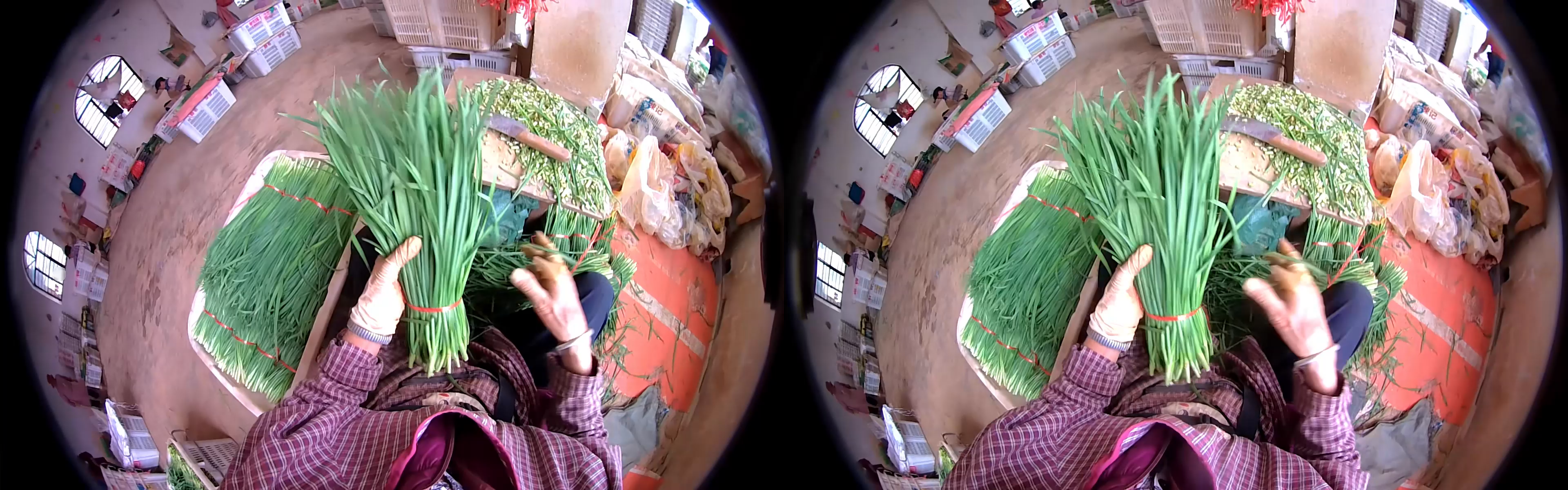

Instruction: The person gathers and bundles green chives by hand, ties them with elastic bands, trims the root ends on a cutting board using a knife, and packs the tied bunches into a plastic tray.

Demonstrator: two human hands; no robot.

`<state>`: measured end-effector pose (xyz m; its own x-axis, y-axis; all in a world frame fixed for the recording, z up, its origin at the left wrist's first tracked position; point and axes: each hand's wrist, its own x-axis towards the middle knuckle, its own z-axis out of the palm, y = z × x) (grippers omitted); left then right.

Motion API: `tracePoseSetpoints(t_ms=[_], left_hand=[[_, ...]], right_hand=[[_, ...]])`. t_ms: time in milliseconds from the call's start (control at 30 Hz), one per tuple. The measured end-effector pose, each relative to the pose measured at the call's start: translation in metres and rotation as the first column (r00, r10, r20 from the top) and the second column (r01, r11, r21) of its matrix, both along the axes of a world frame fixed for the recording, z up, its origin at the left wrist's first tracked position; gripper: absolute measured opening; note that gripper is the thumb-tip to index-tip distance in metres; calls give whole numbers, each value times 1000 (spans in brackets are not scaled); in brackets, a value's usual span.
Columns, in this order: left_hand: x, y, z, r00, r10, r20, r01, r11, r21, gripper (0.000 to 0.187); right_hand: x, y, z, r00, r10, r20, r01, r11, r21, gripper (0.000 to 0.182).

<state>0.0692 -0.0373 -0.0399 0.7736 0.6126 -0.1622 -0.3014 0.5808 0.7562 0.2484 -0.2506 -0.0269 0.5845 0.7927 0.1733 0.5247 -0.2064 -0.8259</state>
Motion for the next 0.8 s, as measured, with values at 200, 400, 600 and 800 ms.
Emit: tracePoseSetpoints(t_ms=[200, 400, 600, 800], left_hand=[[10, -25, 14, 999, 4, -53, 5, 988, 157, 57], [7, -23, 7, 999, 42, -21, -41, 999, 35, 49], [6, -26, -3, 999, 10, -33, -11, 1000, -23, 51], [5, -23, -4, 1000, -10, -22, 9, 999, -43, 53]], right_hand=[[-28, 98, 13, 953, 66, -296, 93, 866, 491, 82], [-13, 102, -20, 692, 61, -719, 423, 773, 473, 37], [-13, 88, -20, 558, 94, -824, 508, 746, 430, 40], [-24, 87, -4, 594, 81, -800, 496, 746, 444, 39]])
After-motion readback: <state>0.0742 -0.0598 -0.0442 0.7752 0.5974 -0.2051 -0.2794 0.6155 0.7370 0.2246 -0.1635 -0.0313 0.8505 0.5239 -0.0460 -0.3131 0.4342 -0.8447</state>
